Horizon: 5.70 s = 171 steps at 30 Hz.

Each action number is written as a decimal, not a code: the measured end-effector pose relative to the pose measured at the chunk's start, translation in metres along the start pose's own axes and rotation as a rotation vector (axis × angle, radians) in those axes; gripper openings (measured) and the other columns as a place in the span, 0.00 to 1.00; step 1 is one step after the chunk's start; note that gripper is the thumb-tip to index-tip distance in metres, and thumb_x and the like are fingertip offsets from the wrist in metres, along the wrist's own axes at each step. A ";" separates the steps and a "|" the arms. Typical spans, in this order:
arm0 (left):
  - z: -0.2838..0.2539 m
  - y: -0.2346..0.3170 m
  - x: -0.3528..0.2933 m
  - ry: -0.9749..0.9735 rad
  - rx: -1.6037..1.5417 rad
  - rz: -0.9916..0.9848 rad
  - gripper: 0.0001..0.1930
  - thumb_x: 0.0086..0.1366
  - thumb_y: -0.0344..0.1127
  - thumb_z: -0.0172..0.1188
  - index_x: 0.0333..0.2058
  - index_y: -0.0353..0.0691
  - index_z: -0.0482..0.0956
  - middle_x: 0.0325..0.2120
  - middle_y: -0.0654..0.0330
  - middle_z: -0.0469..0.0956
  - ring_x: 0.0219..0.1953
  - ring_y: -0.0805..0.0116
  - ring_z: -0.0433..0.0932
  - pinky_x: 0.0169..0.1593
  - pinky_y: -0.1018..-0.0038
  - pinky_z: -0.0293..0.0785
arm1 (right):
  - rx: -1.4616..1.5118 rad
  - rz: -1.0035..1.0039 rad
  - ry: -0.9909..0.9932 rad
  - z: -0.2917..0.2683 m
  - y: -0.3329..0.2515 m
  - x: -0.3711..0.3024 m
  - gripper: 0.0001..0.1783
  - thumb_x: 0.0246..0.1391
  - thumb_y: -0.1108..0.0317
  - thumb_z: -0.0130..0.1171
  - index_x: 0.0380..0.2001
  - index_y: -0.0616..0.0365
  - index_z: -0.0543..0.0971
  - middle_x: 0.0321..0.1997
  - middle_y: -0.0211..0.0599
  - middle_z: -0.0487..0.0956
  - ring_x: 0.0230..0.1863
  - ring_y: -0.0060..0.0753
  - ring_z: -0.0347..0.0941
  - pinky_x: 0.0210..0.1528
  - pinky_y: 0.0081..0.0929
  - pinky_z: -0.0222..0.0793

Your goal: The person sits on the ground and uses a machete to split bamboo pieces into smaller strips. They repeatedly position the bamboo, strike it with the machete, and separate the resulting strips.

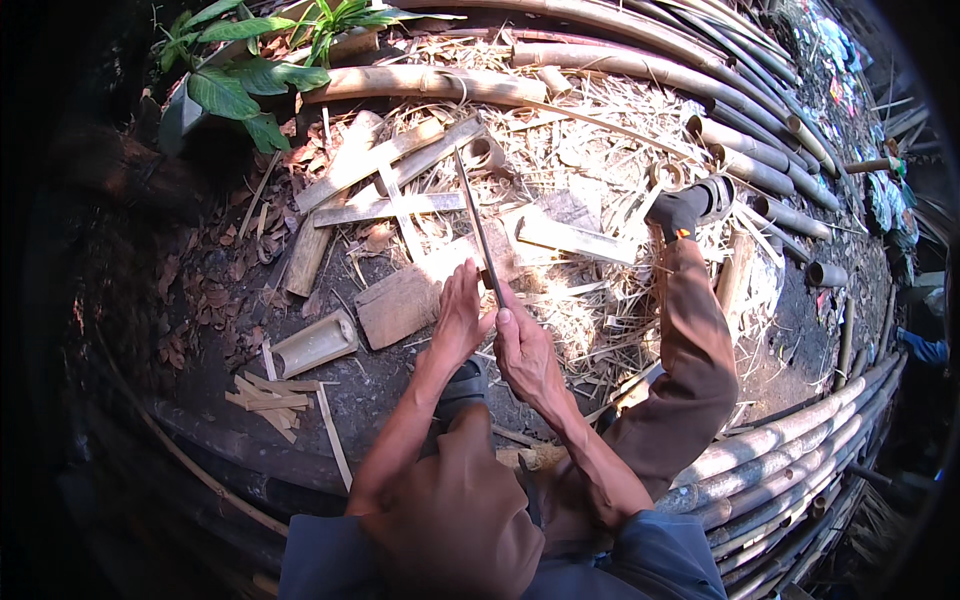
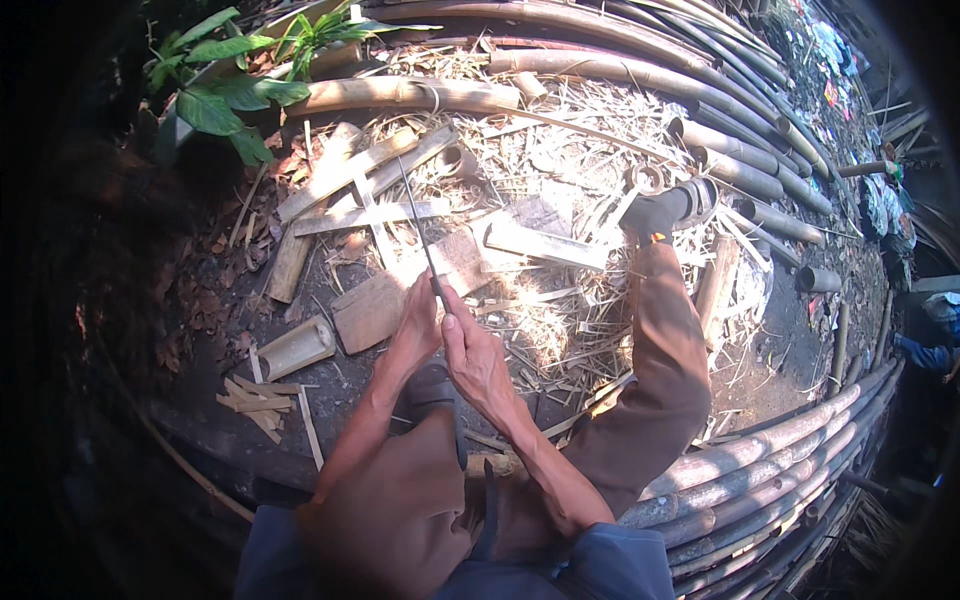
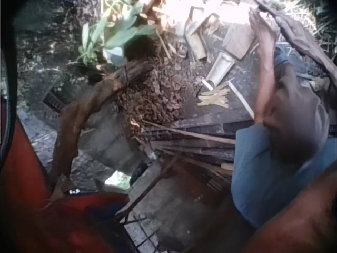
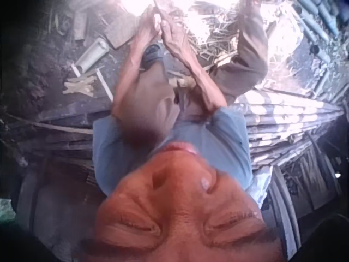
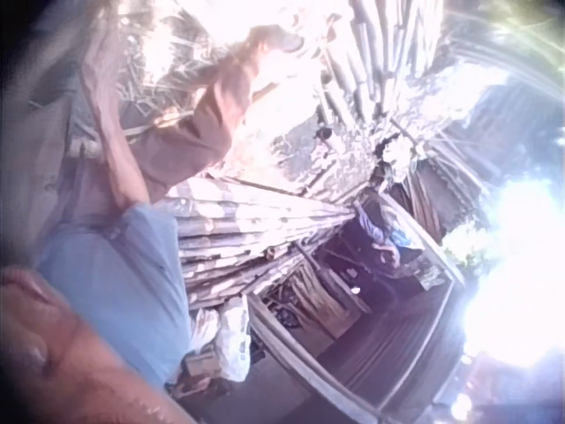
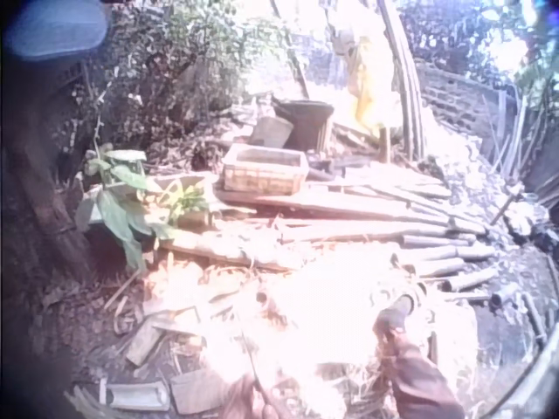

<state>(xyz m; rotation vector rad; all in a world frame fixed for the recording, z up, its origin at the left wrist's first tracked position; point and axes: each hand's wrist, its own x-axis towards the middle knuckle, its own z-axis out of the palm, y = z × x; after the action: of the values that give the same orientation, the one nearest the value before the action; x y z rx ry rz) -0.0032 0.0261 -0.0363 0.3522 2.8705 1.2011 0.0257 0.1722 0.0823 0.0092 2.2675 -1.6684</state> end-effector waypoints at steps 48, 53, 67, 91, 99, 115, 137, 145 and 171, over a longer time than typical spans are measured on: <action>-0.055 0.070 0.011 0.267 -0.323 -0.409 0.23 0.72 0.44 0.48 0.23 0.32 0.71 0.14 0.56 0.73 0.17 0.66 0.73 0.25 0.69 0.70 | -0.143 0.122 0.007 0.024 0.106 0.034 0.28 0.66 0.53 0.45 0.57 0.66 0.62 0.26 0.67 0.76 0.33 0.73 0.73 0.35 0.57 0.67; -0.053 0.045 0.013 0.365 -0.165 -0.373 0.22 0.72 0.42 0.46 0.24 0.30 0.73 0.12 0.58 0.70 0.14 0.68 0.69 0.23 0.69 0.67 | -0.293 -0.063 0.165 0.036 0.118 0.010 0.42 0.58 0.53 0.56 0.66 0.64 0.50 0.25 0.61 0.77 0.29 0.69 0.75 0.33 0.55 0.69; -0.034 0.066 0.016 0.384 -0.120 -0.296 0.26 0.75 0.43 0.38 0.24 0.28 0.72 0.14 0.53 0.69 0.16 0.62 0.68 0.23 0.63 0.63 | 0.042 0.008 0.169 0.040 0.150 0.042 0.11 0.49 0.66 0.58 0.34 0.60 0.72 0.23 0.53 0.76 0.28 0.60 0.76 0.28 0.46 0.68; -0.100 -0.059 -0.038 0.383 -0.375 -0.734 0.26 0.72 0.50 0.45 0.30 0.28 0.76 0.20 0.57 0.74 0.21 0.69 0.71 0.28 0.72 0.69 | -0.188 0.242 0.008 0.006 0.158 0.019 0.18 0.49 0.62 0.58 0.41 0.61 0.75 0.30 0.57 0.79 0.36 0.58 0.78 0.40 0.47 0.72; -0.061 0.005 0.101 0.143 -0.048 -0.202 0.13 0.67 0.37 0.54 0.40 0.31 0.76 0.30 0.52 0.78 0.32 0.62 0.78 0.38 0.68 0.73 | 0.071 0.375 0.118 -0.014 0.147 -0.017 0.14 0.50 0.60 0.55 0.31 0.60 0.72 0.17 0.37 0.72 0.19 0.34 0.70 0.24 0.35 0.65; 0.216 -0.016 0.330 -0.004 0.036 -0.163 0.38 0.57 0.43 0.61 0.60 0.26 0.57 0.31 0.55 0.78 0.33 0.62 0.76 0.41 0.63 0.70 | 0.206 0.406 0.075 0.027 0.181 -0.011 0.16 0.50 0.62 0.59 0.41 0.59 0.74 0.27 0.50 0.77 0.30 0.47 0.78 0.36 0.39 0.70; -0.038 0.008 0.028 0.545 -0.901 -0.585 0.19 0.73 0.43 0.46 0.56 0.37 0.66 0.50 0.49 0.72 0.52 0.53 0.75 0.54 0.59 0.74 | -0.022 0.238 0.262 0.012 0.168 -0.016 0.29 0.60 0.54 0.54 0.58 0.60 0.65 0.25 0.55 0.78 0.32 0.56 0.78 0.34 0.45 0.70; -0.031 0.023 -0.009 0.457 -0.354 -0.507 0.29 0.75 0.43 0.36 0.37 0.13 0.71 0.29 0.38 0.80 0.35 0.52 0.84 0.36 0.69 0.84 | -0.089 0.142 0.032 0.041 0.113 -0.042 0.26 0.64 0.50 0.49 0.46 0.66 0.71 0.28 0.65 0.77 0.34 0.66 0.76 0.36 0.51 0.69; -0.036 0.005 -0.002 0.550 -0.488 -0.398 0.21 0.74 0.41 0.39 0.41 0.25 0.72 0.35 0.41 0.80 0.36 0.57 0.83 0.38 0.66 0.83 | -0.044 0.330 0.113 0.021 0.167 -0.029 0.28 0.62 0.47 0.50 0.34 0.69 0.72 0.25 0.65 0.76 0.32 0.67 0.75 0.36 0.53 0.66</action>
<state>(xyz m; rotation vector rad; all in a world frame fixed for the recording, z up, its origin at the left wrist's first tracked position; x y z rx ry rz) -0.0033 0.0044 -0.0076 -0.6147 2.6608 2.0615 0.0913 0.2106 -0.0703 0.4528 2.2336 -1.4765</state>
